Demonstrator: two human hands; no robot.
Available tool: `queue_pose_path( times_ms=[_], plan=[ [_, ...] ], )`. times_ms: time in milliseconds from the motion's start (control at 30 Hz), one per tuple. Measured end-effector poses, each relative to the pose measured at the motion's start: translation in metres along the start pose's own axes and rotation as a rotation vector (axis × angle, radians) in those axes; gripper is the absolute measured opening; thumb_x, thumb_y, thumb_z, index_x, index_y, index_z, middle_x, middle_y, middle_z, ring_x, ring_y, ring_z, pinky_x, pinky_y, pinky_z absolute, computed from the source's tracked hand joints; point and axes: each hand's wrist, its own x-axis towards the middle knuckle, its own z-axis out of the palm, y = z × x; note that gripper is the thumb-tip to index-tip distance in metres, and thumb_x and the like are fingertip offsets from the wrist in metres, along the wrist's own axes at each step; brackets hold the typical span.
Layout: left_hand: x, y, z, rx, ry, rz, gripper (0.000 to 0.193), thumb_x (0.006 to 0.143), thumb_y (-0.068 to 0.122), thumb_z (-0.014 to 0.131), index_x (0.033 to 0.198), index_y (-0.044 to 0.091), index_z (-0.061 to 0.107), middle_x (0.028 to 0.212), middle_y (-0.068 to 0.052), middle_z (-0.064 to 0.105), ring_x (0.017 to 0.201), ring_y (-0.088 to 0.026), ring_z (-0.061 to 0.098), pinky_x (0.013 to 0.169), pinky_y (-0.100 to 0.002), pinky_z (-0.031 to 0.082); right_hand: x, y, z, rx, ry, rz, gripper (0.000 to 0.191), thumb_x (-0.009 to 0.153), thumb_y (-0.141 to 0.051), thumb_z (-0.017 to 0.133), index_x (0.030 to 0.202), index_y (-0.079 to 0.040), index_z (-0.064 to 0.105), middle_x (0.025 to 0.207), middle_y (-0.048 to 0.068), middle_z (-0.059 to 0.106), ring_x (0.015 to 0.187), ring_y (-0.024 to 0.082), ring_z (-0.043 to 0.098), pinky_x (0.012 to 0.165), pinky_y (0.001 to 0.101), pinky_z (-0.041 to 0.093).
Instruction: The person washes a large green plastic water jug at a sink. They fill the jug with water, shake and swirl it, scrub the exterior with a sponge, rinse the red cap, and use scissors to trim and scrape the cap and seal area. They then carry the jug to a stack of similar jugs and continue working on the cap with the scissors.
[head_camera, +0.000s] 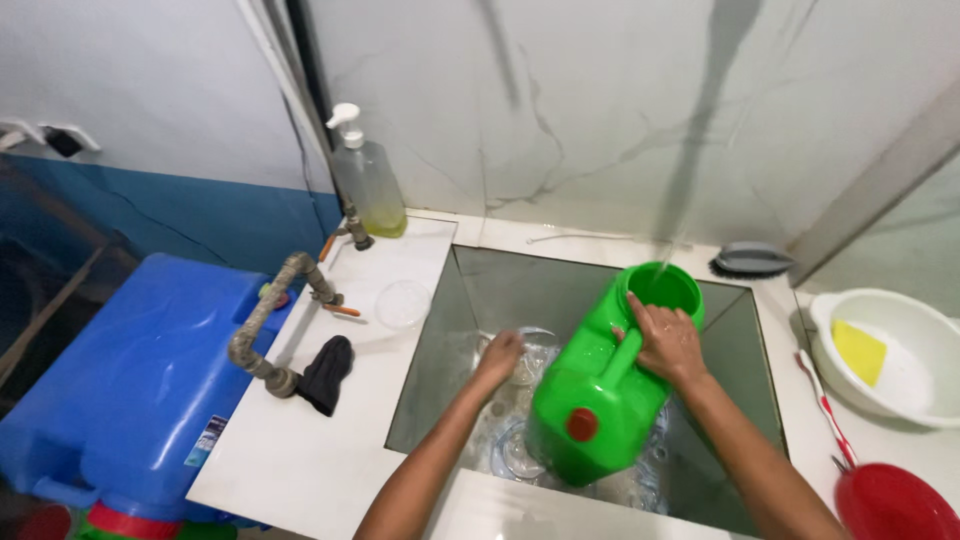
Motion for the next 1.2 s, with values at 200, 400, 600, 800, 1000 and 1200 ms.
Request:
queue_pose_path(
  times_ms=[200,400,600,800,1000,1200],
  plan=[
    [-0.045,-0.041,-0.083,-0.376,0.065,-0.626,0.062,0.097,0.055,0.051,0.143,0.015,0.057,0.124,-0.01,0.064,0.11,-0.026,0.058,0.089,-0.039,0.049,0.076,-0.053,-0.056,-0.063,0.162,0.019,0.066,0.072,-0.031,0.08,0.133,-0.01,0.067,0.086,0.012,0.071,0.077,0.03,0.07,0.066,0.0446,0.052],
    [-0.029,-0.018,-0.105,-0.698,0.049,-0.44,0.074,0.096,0.068,0.046,0.141,0.009,0.059,0.121,-0.013,0.071,0.11,-0.029,0.067,0.083,-0.04,0.055,0.119,0.001,-0.171,0.101,0.613,-0.043,0.045,0.104,-0.038,0.075,0.132,-0.003,0.07,0.114,0.018,0.075,0.097,0.034,0.073,0.085,0.0435,0.058],
    [-0.091,-0.025,-0.086,-0.884,0.013,-0.64,0.072,0.091,0.062,0.047,0.143,0.014,0.057,0.137,-0.007,0.065,0.125,-0.028,0.059,0.1,-0.05,0.049,0.127,-0.002,-0.156,0.061,0.167,0.34,0.046,0.082,-0.03,0.074,0.125,-0.013,0.078,0.102,0.022,0.074,0.093,0.042,0.071,0.079,0.0529,0.056],
    [-0.101,0.026,-0.233,-0.723,0.317,-0.278,0.073,0.097,0.06,0.044,0.143,0.003,0.052,0.127,-0.02,0.065,0.109,-0.03,0.067,0.085,-0.045,0.06,0.126,-0.006,-0.153,0.304,0.348,0.505,0.055,0.078,-0.031,0.072,0.129,-0.011,0.073,0.097,0.026,0.072,0.091,0.045,0.069,0.078,0.0527,0.054],
    [-0.075,-0.004,-0.161,-0.705,0.361,-0.31,0.076,0.095,0.063,0.047,0.145,0.005,0.047,0.134,-0.013,0.06,0.123,-0.022,0.063,0.097,-0.037,0.057,0.124,-0.002,-0.166,0.305,0.439,0.375,0.044,0.087,-0.032,0.073,0.124,-0.008,0.075,0.102,0.024,0.073,0.094,0.044,0.07,0.082,0.0512,0.054],
    [-0.112,0.0,-0.212,-0.667,0.283,-0.321,0.082,0.089,0.07,0.048,0.143,0.009,0.053,0.137,-0.017,0.06,0.126,-0.03,0.06,0.096,-0.045,0.056,0.127,-0.033,-0.164,0.247,0.218,0.51,0.033,0.082,-0.031,0.075,0.107,-0.009,0.08,0.092,0.026,0.072,0.087,0.046,0.069,0.078,0.0537,0.053]
  ],
)
